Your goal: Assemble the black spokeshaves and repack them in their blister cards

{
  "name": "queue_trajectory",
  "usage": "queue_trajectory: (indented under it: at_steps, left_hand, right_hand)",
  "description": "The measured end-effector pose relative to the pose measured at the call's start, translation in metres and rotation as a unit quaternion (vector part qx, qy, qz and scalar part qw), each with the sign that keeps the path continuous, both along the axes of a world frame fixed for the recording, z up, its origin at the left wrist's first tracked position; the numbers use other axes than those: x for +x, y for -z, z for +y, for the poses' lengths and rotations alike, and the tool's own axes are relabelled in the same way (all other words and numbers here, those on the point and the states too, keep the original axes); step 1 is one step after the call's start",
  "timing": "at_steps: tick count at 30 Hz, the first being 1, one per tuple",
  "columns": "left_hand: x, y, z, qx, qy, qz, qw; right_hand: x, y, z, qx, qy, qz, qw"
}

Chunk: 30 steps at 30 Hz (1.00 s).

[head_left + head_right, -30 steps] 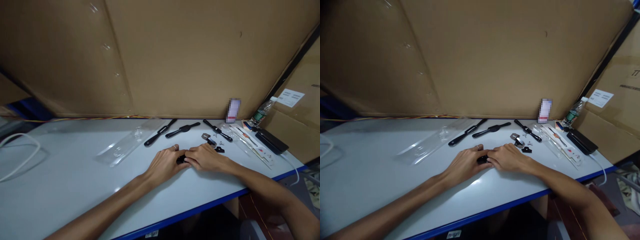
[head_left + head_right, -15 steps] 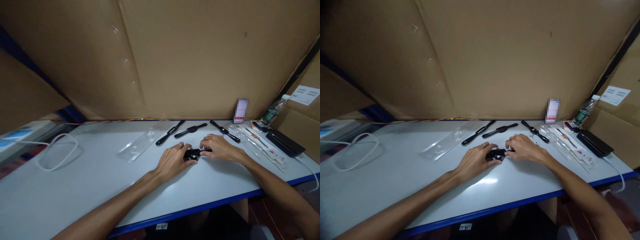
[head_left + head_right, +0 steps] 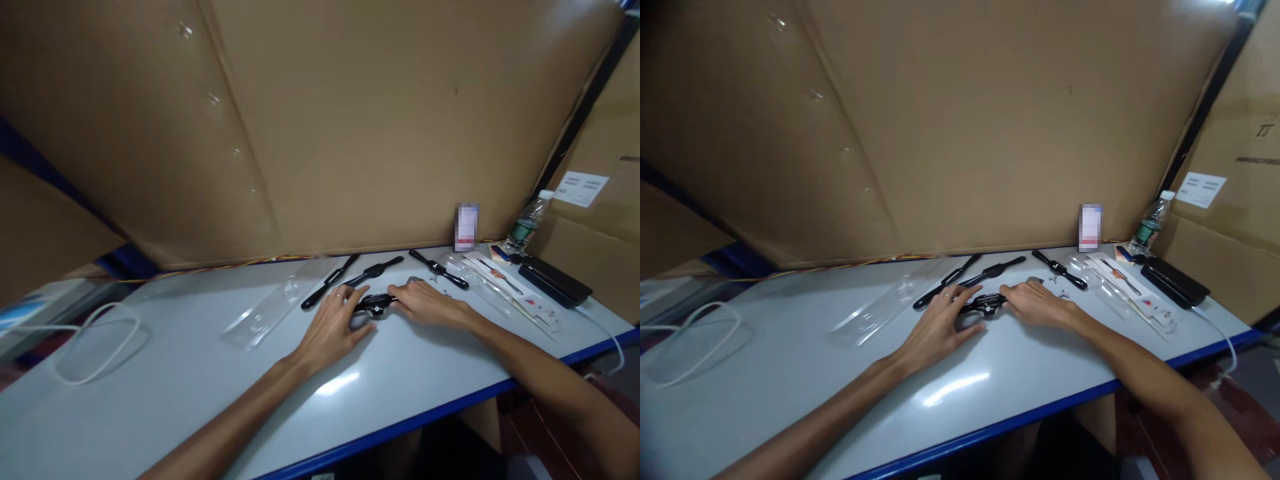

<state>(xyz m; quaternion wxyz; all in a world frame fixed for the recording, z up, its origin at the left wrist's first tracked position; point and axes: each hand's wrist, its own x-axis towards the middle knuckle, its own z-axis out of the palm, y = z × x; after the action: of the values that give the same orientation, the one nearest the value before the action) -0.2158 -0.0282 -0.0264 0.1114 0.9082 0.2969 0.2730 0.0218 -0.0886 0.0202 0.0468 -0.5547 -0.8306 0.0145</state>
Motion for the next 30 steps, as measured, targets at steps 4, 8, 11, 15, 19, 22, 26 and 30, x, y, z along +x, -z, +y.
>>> queue_trajectory:
  at_steps: [4, 8, 11, 15, 19, 22, 26, 30]
  left_hand:
    - [-0.001, -0.003, 0.002, 0.035, -0.037, -0.088, 0.995]
    - [0.000, -0.004, 0.003, 0.018, -0.031, -0.103, 0.994]
    - [0.002, -0.003, 0.002, -0.041, 0.042, -0.025, 0.998]
    - [0.004, -0.004, -0.001, -0.059, 0.088, 0.048, 0.993]
    - [0.004, -0.005, -0.003, -0.053, 0.090, 0.062, 0.993]
    - [0.004, -0.006, -0.003, -0.055, 0.089, 0.072, 0.992]
    - [0.004, -0.008, -0.005, -0.058, 0.088, 0.079, 0.991]
    - [0.004, -0.009, -0.006, -0.058, 0.085, 0.080, 0.991]
  right_hand:
    - [0.038, -0.028, 0.011, 0.046, 0.102, 0.057, 0.992]
    - [0.086, -0.050, 0.017, 0.121, 0.271, 0.113, 0.948]
    - [0.113, -0.049, 0.021, 0.132, 0.376, 0.093, 0.912]
    - [0.132, -0.040, 0.025, 0.105, 0.431, 0.066, 0.894]
    - [0.130, -0.035, 0.027, 0.065, 0.431, 0.047, 0.899]
    - [0.118, -0.032, 0.027, 0.048, 0.403, 0.033, 0.913]
    - [0.099, -0.028, 0.027, 0.020, 0.349, 0.013, 0.937]
    - [0.089, -0.021, 0.028, -0.017, 0.315, 0.005, 0.949]
